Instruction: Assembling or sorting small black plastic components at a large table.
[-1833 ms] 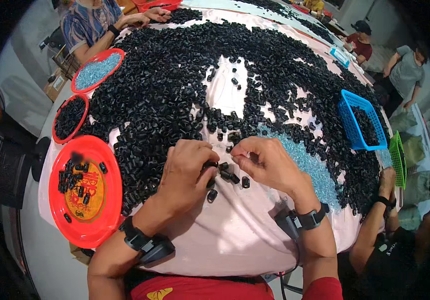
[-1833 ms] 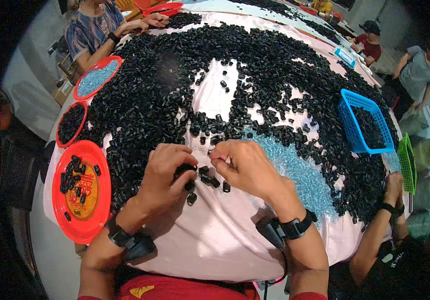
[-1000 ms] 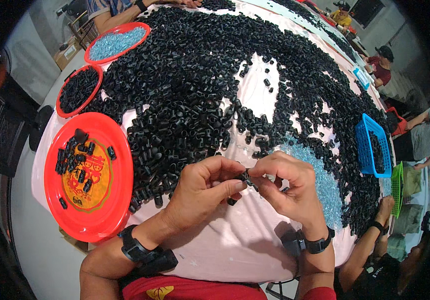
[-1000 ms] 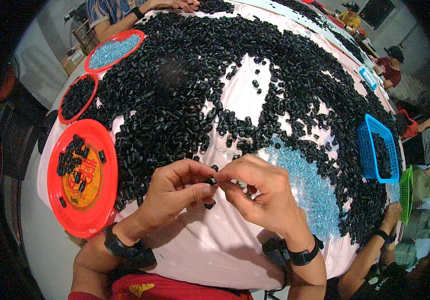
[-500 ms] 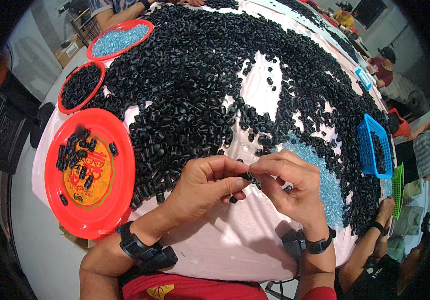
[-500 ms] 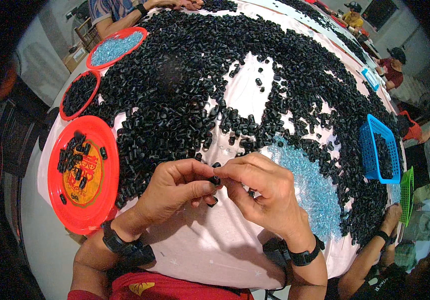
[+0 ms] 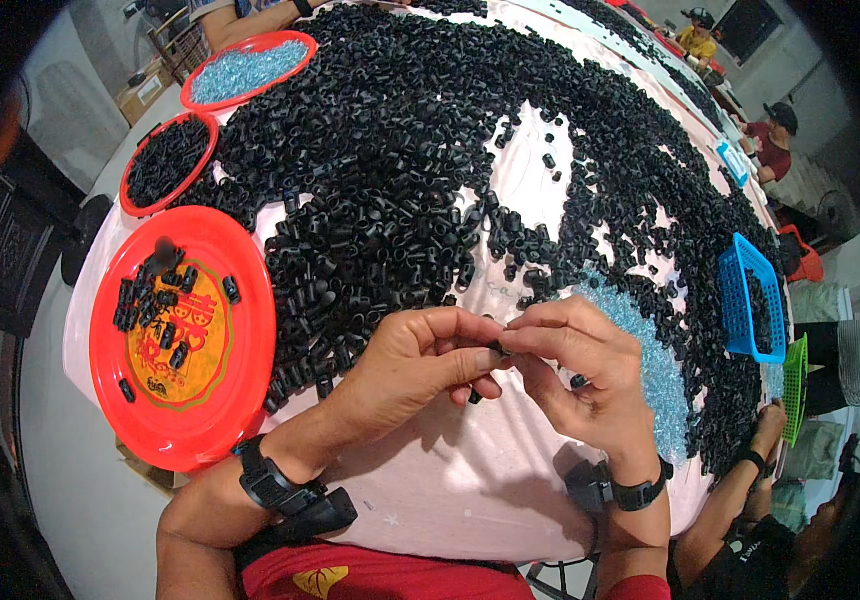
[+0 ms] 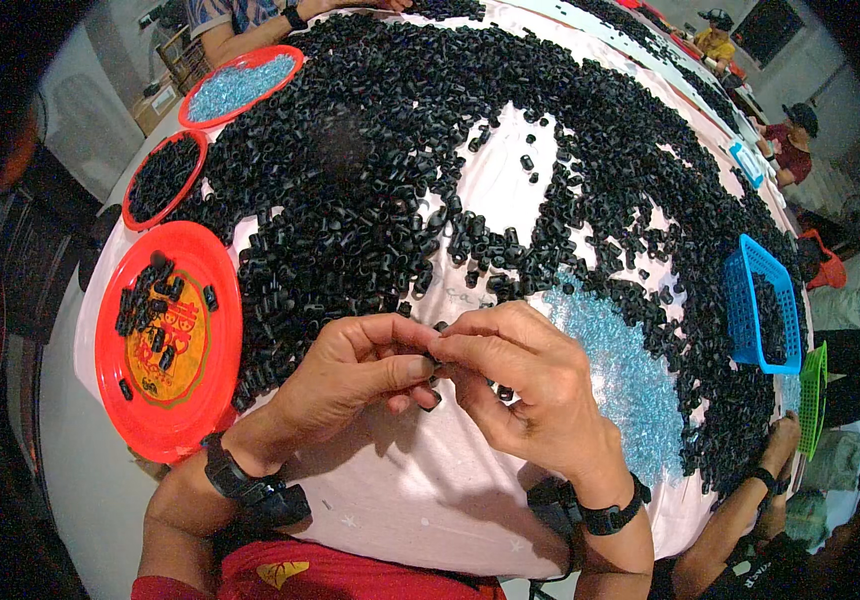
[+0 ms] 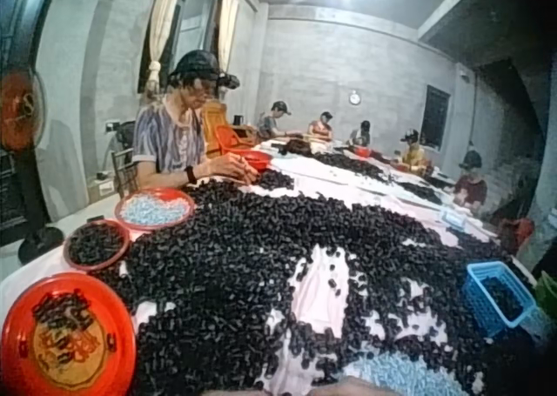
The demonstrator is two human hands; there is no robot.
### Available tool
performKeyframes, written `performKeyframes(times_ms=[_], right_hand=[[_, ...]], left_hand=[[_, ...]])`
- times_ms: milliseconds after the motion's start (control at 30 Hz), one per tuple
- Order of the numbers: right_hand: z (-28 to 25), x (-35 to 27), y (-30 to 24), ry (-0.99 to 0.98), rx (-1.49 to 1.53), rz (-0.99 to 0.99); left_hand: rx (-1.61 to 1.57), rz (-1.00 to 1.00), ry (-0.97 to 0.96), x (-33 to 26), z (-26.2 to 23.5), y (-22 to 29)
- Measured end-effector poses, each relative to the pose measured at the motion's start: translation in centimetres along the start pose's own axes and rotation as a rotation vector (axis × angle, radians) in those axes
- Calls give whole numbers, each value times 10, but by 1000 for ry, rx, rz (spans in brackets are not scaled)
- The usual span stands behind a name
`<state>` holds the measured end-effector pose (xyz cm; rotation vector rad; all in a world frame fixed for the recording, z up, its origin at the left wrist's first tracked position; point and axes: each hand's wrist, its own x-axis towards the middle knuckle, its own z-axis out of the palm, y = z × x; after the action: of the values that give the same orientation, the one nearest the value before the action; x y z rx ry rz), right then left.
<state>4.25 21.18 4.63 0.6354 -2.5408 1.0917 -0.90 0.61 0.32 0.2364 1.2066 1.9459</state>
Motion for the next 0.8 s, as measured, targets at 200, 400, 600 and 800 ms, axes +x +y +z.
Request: performKeyframes(times_ms=[200,400,600,800], right_hand=[[-2,1,-2,14,-50,49],[0,1,0,19,-69,6],[-2,0,1,20,-101,18],[-2,1,3,-1,-141,-46]], left_hand=[[-6,-4,-11,1,-2,-1],[7,13,7,0,1,1],[-35,-20,16,1,1,1],[40,22,28,0,0,-1]])
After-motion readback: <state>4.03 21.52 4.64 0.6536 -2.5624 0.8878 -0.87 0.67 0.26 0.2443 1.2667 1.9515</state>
